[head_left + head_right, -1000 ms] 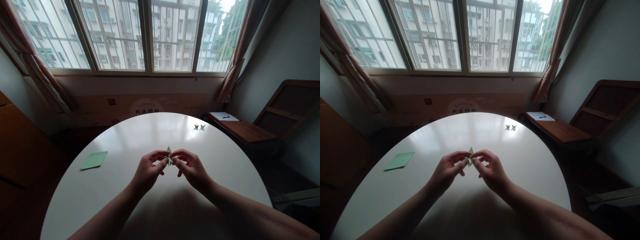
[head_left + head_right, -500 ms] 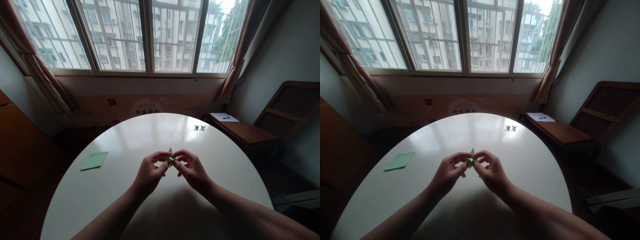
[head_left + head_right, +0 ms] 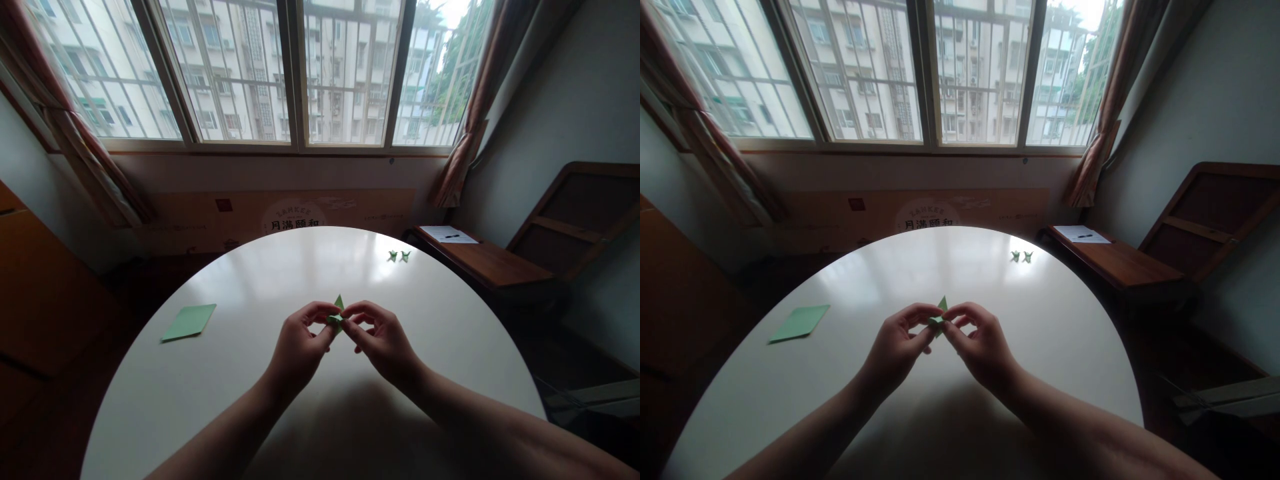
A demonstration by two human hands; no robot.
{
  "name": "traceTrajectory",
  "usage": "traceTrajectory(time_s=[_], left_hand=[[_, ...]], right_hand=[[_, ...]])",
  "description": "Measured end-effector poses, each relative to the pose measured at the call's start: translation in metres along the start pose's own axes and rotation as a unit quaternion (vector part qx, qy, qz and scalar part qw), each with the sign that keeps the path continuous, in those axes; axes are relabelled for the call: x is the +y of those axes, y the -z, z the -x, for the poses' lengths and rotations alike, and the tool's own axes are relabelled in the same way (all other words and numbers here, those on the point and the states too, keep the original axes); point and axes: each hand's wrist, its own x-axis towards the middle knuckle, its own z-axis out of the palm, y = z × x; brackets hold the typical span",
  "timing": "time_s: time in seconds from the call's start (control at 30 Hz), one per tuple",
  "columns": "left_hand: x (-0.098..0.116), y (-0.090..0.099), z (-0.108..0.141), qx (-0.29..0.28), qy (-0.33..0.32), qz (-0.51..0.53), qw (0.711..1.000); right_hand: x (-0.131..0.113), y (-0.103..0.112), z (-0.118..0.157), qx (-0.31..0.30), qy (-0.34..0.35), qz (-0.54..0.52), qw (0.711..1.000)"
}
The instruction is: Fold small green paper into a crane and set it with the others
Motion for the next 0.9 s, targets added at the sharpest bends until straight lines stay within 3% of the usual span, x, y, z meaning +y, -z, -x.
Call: traceTrajectory(time_s=[0.47, 0.9], left_hand=[[-0.0016, 0.0022, -0.0022, 0.048, -0.042, -0.004, 0.998], [0.0029, 0.003, 0.0005, 0.043, -0.1, -0.038, 0.993]], right_hand=[[-0.0015, -0.0035, 0.0053, -0.005, 0.012, -0.048, 0.999], [-0.0036, -0.0057, 0.0064, -0.009, 0.019, -0.058, 0.998]])
